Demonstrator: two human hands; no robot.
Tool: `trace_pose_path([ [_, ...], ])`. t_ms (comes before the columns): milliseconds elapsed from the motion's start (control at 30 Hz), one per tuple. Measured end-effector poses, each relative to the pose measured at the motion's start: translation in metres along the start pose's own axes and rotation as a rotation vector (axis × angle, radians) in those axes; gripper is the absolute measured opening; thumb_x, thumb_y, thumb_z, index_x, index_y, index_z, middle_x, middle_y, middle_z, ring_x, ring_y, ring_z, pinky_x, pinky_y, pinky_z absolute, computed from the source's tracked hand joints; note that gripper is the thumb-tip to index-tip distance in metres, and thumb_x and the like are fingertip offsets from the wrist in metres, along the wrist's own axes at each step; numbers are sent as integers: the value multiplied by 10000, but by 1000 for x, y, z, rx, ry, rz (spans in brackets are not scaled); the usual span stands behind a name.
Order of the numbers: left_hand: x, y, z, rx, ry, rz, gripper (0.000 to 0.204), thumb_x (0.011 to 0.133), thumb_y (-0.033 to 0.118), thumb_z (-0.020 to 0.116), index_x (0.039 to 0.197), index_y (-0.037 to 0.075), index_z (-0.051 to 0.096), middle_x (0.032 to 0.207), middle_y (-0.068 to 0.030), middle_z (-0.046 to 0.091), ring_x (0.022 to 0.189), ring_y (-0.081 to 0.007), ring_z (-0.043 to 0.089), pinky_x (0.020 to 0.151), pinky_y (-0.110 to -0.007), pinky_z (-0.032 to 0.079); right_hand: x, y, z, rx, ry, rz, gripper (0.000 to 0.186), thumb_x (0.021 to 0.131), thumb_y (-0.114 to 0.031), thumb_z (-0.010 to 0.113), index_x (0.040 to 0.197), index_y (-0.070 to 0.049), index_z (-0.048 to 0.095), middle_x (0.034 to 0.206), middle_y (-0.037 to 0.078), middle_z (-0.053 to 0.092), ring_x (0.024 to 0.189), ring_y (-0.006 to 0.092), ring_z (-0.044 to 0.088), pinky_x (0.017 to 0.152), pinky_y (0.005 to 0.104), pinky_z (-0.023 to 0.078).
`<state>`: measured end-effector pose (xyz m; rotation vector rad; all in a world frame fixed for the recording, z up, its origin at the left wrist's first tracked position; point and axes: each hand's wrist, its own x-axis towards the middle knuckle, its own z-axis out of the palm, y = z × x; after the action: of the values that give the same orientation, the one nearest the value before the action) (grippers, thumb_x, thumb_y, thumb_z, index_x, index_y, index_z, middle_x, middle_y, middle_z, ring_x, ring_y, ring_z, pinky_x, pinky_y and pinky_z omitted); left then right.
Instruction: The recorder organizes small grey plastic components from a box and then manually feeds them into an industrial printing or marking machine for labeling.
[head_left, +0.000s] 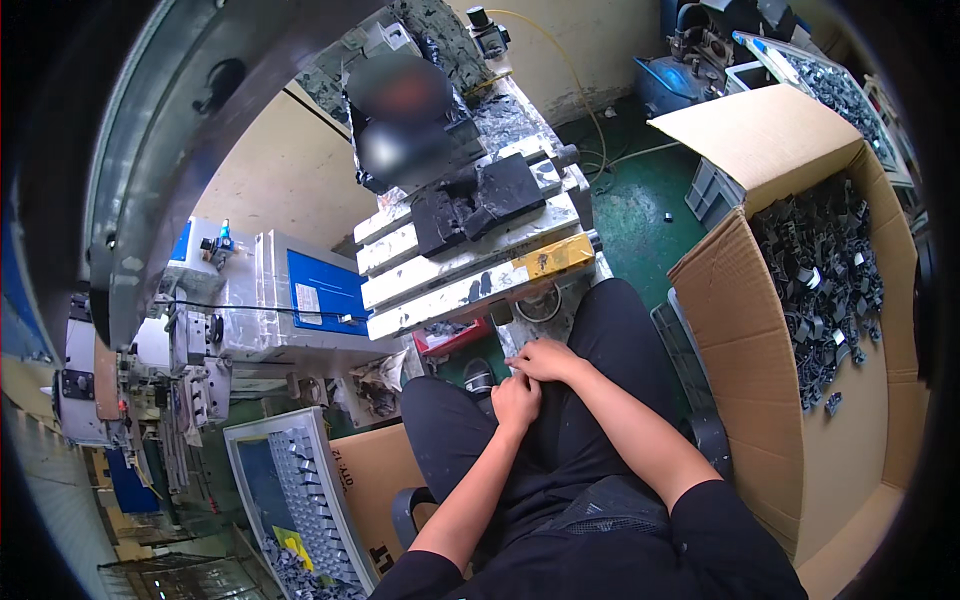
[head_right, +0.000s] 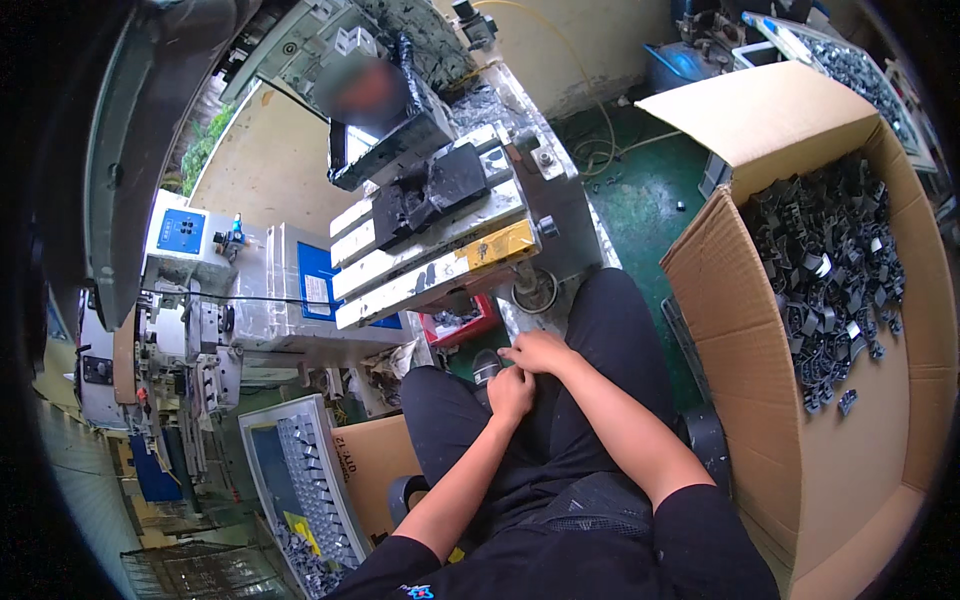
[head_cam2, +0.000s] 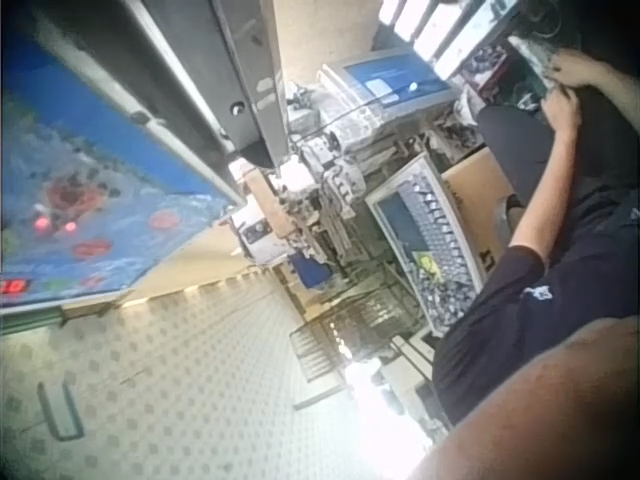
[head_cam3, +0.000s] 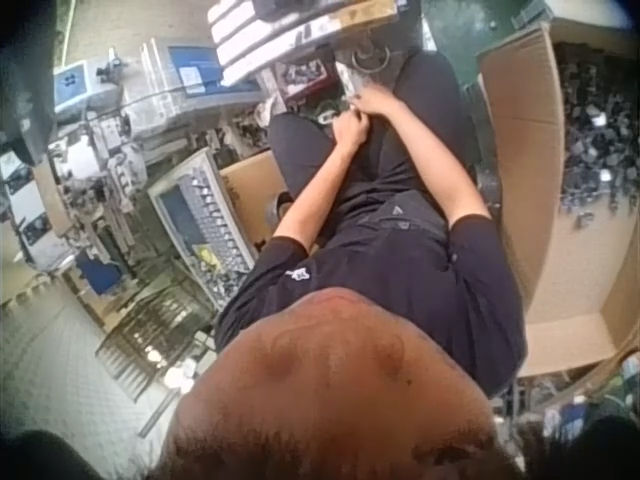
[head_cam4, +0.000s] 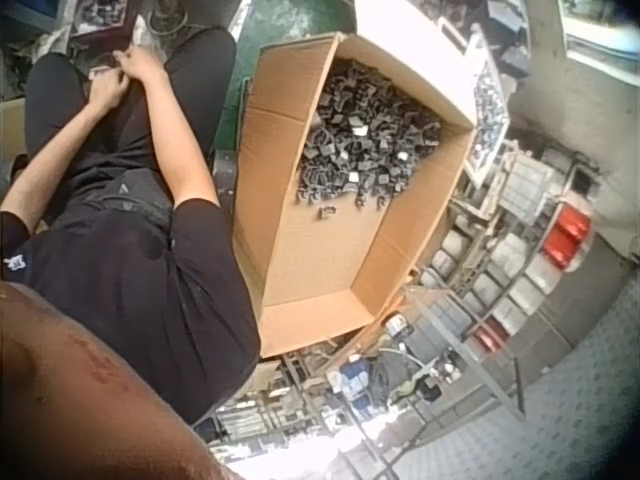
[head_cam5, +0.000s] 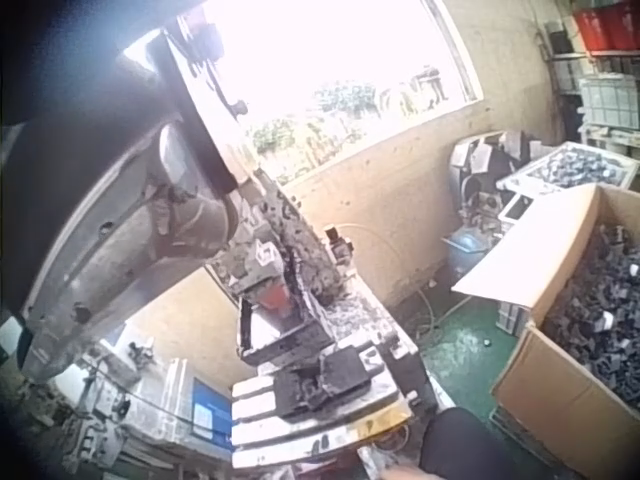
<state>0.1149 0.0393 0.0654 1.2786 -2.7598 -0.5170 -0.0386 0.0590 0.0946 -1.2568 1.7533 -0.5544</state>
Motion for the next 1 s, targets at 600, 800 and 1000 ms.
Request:
trace_pose_path([
  [600,-4,13,-21,-51,-111,-2,301,939,303,510,972,74,701,881,-159,689,854,-346,662,810,-480,471,-26,-68,-7,-10,52,-365,371,912,-444,584,918,-99,720,927,171,705,916,383,660,798,494,509],
  [800,2,53,-63,-365,-365,-274,351,972,285,478,1233,130,655,1225,-154,663,1177,-318,610,1025,-456,435,-110,-199,-56,-117,233,-981,216,895,-327,668,935,-116,644,1051,84,682,831,309,679,729,419,531],
  [1000,-14,23,-29,-248,220,20,360,958,338,474,1118,123,714,1070,-183,707,1022,-347,670,978,-487,454,-200,-290,-169,-164,1027,-1167,301,867,-313,702,1028,-97,568,1495,159,436,729,203,653,553,309,505],
])
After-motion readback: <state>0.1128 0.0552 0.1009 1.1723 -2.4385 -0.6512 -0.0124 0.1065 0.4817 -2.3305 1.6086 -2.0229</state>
